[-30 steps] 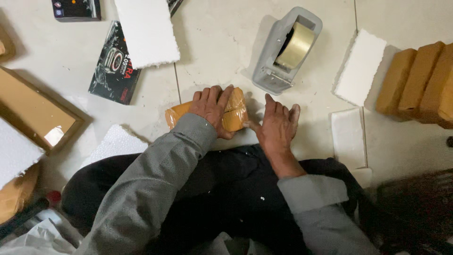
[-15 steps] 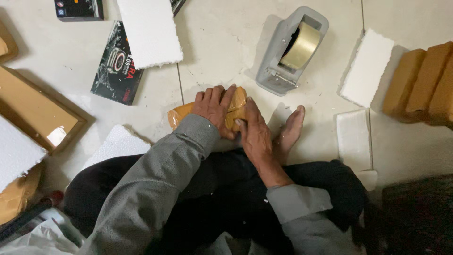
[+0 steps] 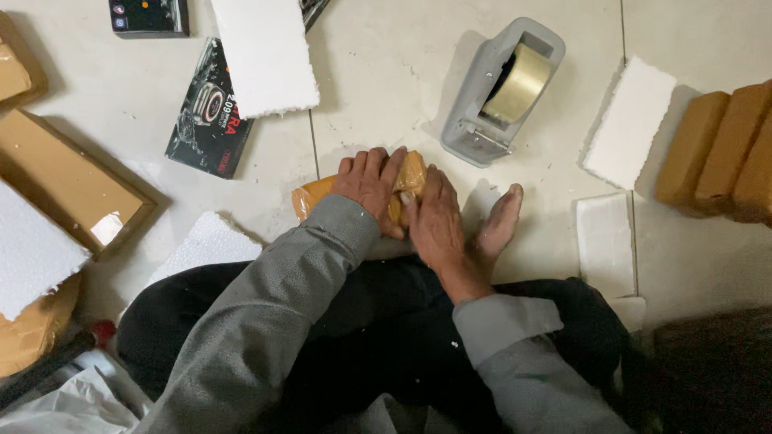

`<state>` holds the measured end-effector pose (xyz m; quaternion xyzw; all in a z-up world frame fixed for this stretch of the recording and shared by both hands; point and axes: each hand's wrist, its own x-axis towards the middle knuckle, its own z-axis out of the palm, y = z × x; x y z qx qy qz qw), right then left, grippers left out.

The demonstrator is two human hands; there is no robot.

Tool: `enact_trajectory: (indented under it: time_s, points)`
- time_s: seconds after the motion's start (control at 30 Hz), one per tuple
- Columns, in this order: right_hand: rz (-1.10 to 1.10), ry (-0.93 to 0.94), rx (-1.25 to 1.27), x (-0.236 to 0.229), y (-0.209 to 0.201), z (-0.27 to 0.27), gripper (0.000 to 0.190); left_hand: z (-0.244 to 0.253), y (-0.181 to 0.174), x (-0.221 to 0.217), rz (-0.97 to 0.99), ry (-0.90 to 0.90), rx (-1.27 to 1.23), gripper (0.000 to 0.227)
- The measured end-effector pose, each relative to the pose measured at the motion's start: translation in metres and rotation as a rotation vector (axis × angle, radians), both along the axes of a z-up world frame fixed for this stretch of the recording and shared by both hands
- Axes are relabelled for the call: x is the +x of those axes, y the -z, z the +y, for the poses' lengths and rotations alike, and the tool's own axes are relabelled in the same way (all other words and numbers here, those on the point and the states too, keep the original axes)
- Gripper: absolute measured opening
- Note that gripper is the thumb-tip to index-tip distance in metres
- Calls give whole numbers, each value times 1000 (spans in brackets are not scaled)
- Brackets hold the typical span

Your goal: The person sits on the floor and tapes a small cardboard box using a tape dispenser. They apply multiple strips of tape to seal the box, then open another box to remove a product package.

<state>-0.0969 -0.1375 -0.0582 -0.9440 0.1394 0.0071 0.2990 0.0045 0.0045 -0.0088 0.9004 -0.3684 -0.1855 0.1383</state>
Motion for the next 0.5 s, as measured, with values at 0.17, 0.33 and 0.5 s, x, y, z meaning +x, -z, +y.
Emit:
enact_trajectory:
  time_s: [0.17, 0.33, 0.5]
  points:
    - [-96, 20, -4, -13, 26, 8, 71, 1, 5, -3, 47, -35, -41, 107]
    - [-99, 12, 54, -10, 33, 4, 64, -14, 28, 13, 173, -134, -224, 79]
    - [1, 76, 170, -13, 30, 5, 71, -25, 42, 19, 243, -221, -287, 47]
